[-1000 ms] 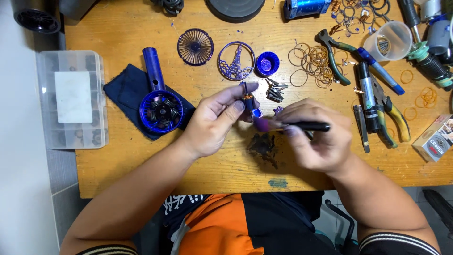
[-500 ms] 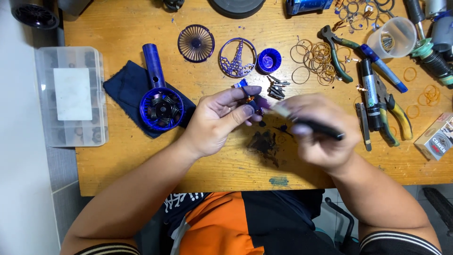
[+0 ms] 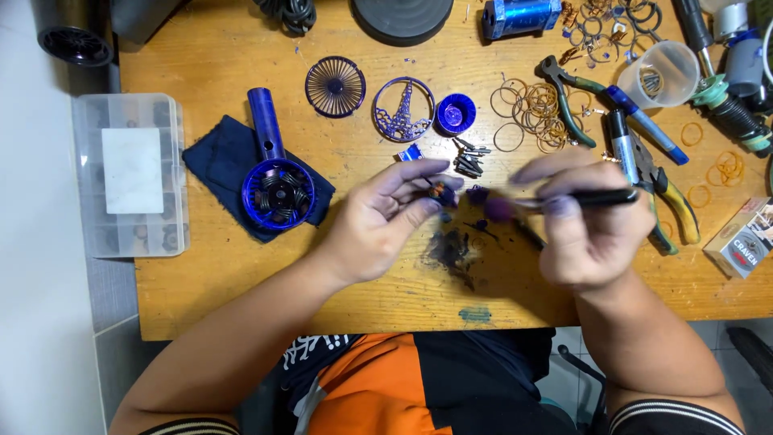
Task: Repairing and cleaning small components of a handheld fan using pliers and a brush
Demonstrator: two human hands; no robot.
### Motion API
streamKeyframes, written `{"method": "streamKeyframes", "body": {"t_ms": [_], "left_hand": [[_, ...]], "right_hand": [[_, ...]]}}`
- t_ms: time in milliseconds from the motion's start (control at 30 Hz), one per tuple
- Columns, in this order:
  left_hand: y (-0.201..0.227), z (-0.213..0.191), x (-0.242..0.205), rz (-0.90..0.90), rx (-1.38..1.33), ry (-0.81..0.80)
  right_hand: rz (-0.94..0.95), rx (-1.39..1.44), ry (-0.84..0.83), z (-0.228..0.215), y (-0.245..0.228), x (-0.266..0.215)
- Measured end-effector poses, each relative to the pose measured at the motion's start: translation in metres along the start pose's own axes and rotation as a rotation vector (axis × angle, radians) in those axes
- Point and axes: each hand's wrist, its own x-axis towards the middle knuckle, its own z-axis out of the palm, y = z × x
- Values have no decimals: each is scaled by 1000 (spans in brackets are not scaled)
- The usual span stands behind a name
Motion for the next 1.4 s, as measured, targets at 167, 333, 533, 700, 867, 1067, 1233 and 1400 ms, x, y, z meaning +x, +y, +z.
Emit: {"method": "streamKeyframes", "body": {"t_ms": [167, 333, 533, 700, 867, 1067, 1233, 1400], "left_hand": [[-17, -10, 2, 140, -185, 43], [-23, -7, 3, 199, -165, 65], [-26, 0, 0, 150, -93, 81], [-1, -2, -1, 285, 204, 70], [10, -1, 1, 333, 382, 54], [8, 1, 0, 335, 387, 81], [5, 2, -1, 347, 388, 90], [5, -6, 4, 381, 447, 71]], "right_hand": [[149, 70, -6, 14, 8, -21], [190, 15, -73, 32, 2, -13], [115, -61, -89, 37, 4, -11], [92, -111, -104, 36, 11, -18], [67, -149, -152, 31, 14, -18], [30, -228, -245, 20, 11, -16], [10, -273, -289, 16, 12, -18], [132, -136, -293, 14, 19, -12]]}}
